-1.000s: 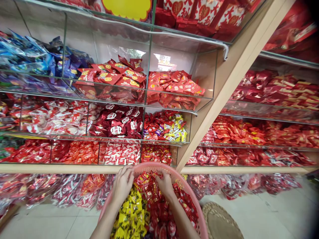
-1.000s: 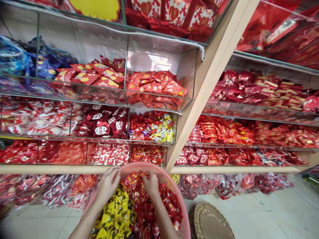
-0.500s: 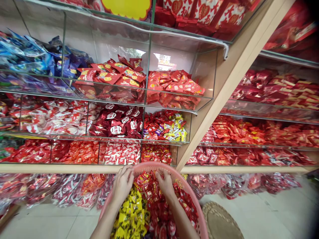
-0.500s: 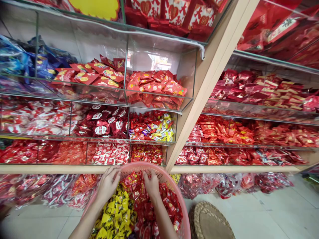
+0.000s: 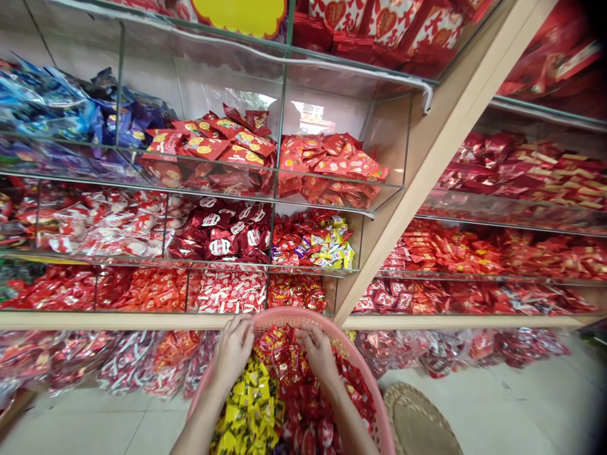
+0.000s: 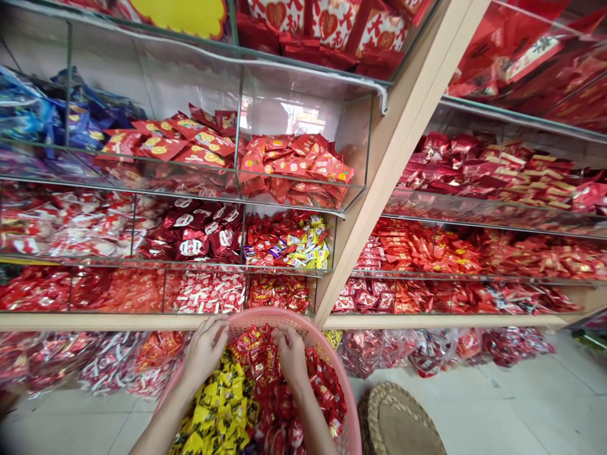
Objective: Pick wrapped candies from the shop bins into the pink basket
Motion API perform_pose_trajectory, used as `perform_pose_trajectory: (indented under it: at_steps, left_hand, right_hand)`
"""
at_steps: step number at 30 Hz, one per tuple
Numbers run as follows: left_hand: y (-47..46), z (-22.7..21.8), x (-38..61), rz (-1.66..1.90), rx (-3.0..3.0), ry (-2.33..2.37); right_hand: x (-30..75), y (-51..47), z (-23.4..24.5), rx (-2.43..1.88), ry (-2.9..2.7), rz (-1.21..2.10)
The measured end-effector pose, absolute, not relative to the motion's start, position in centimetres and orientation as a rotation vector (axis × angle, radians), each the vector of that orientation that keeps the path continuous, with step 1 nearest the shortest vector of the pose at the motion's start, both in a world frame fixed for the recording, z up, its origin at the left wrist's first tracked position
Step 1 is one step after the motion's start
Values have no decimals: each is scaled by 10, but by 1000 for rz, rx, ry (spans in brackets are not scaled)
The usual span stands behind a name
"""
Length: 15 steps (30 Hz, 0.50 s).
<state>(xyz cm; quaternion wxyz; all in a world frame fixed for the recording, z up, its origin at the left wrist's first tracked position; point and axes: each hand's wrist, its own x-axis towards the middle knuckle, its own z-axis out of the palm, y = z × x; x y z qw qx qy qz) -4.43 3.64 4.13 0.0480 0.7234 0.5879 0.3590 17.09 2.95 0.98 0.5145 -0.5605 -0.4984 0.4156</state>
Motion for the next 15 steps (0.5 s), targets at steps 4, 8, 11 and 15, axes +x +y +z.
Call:
perform_pose_trajectory:
  at_steps: [4, 8, 11, 15]
  left_hand:
    - [36, 43, -44, 1102, 2203, 1777]
    - [36, 45, -44, 1108, 2196, 1781]
    - [35, 45, -44, 1084, 2194, 1786]
    - [36, 44, -44, 1088, 2199, 1776]
  right_hand:
    - [157, 28, 16, -1323, -1202, 1016]
    - [141, 28, 13, -1318, -1160, 1060]
    - [132, 30, 7, -1307, -1175, 993]
    - [127, 33, -2, -1276, -1160, 950]
